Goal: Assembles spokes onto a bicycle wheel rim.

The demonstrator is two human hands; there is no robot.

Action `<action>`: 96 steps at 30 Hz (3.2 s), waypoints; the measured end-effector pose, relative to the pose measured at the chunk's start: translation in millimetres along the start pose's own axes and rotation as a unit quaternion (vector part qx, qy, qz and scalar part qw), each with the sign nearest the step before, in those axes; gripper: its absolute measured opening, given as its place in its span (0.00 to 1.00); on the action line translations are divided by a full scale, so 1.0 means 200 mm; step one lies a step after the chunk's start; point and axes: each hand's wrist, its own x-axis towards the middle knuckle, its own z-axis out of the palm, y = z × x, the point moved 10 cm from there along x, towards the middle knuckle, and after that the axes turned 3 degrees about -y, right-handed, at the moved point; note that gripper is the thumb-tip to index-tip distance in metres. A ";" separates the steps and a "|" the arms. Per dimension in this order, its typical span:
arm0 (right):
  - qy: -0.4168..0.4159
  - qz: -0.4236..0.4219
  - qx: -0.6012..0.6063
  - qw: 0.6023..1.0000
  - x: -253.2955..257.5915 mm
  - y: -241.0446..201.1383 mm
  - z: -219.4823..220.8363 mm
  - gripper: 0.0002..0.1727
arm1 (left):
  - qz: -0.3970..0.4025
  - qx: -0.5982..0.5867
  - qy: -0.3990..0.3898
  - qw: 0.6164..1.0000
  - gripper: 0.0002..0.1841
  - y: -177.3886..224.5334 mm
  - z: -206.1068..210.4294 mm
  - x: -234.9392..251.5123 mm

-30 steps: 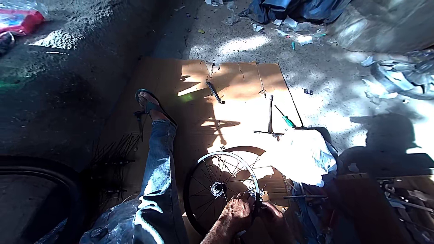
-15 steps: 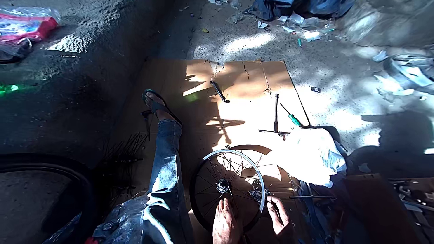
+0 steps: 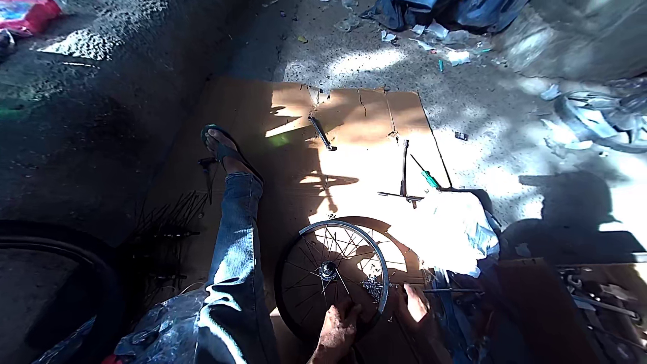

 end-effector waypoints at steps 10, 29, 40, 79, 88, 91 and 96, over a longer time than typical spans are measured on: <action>-0.122 0.015 -0.123 0.985 0.07 -0.07 0.03 0.17 | -0.041 -0.071 0.088 0.993 0.13 0.05 0.06 0.06; -0.055 0.066 0.463 0.882 -0.29 -0.17 -0.05 0.12 | -0.020 -0.132 0.153 0.979 0.13 0.02 0.12 0.06; -0.076 0.121 0.543 0.827 -0.36 -0.15 0.03 0.12 | 0.003 -0.144 0.172 0.974 0.14 -0.03 0.16 0.06; -0.106 0.161 0.547 0.815 -0.36 -0.15 0.05 0.11 | 0.010 -0.230 0.149 0.962 0.12 -0.01 0.16 0.05; 0.047 -0.076 0.402 0.911 -0.27 -0.26 -0.09 0.11 | -0.058 -0.206 0.094 0.972 0.14 0.11 0.07 0.09; 0.091 -0.132 0.342 0.926 -0.27 -0.30 -0.12 0.10 | -0.065 -0.197 0.096 0.974 0.14 0.11 0.05 0.09; 0.047 -0.138 0.254 0.956 -0.30 -0.39 -0.19 0.14 | -0.073 -0.185 0.103 0.975 0.15 0.11 0.03 0.06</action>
